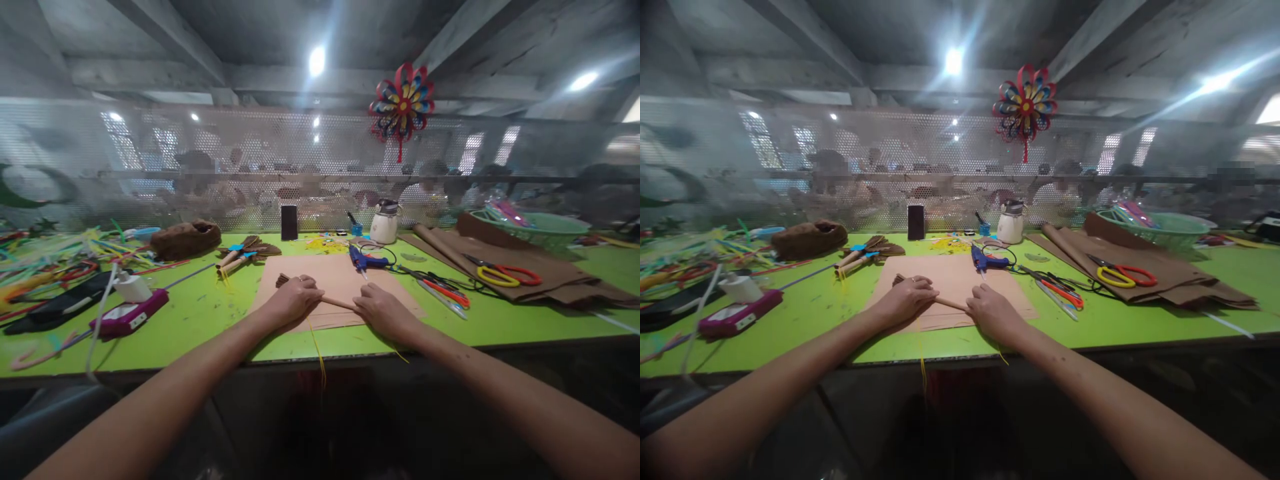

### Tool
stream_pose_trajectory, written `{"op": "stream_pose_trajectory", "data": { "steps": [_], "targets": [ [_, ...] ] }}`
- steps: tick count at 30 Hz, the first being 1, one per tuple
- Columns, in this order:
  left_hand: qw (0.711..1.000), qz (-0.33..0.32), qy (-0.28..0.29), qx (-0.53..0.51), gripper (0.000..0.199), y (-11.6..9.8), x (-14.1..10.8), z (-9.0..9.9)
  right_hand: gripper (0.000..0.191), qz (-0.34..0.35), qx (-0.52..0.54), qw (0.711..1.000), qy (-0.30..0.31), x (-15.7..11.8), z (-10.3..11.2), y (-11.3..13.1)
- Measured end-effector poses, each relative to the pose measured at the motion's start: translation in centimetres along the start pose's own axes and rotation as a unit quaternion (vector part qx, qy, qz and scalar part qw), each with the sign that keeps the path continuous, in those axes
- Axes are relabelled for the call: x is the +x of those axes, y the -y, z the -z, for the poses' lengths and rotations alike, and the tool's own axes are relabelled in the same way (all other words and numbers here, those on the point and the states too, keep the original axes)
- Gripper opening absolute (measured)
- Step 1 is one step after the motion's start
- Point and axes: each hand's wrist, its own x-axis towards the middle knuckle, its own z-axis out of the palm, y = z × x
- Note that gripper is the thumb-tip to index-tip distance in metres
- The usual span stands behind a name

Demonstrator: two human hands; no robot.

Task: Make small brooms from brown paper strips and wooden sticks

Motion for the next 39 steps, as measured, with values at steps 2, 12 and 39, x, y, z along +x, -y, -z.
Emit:
{"op": "stream_pose_trajectory", "data": {
  "steps": [2,12,39],
  "targets": [
    [1.000,0.013,0.007,-0.011,0.032,0.22,-0.11,-0.08,0.030,-0.011,0.005,1.000,-0.005,-0.07,-0.04,-0.05],
    [0.998,0.047,0.023,-0.031,0.033,0.24,-0.23,0.04,0.030,-0.021,0.019,0.999,-0.016,-0.07,0.09,-0.01],
    [0.993,0.099,0.044,-0.056,0.031,0.56,-0.01,0.13,0.032,-0.029,0.013,0.999,-0.014,-0.30,0.21,-0.06]
  ]
}}
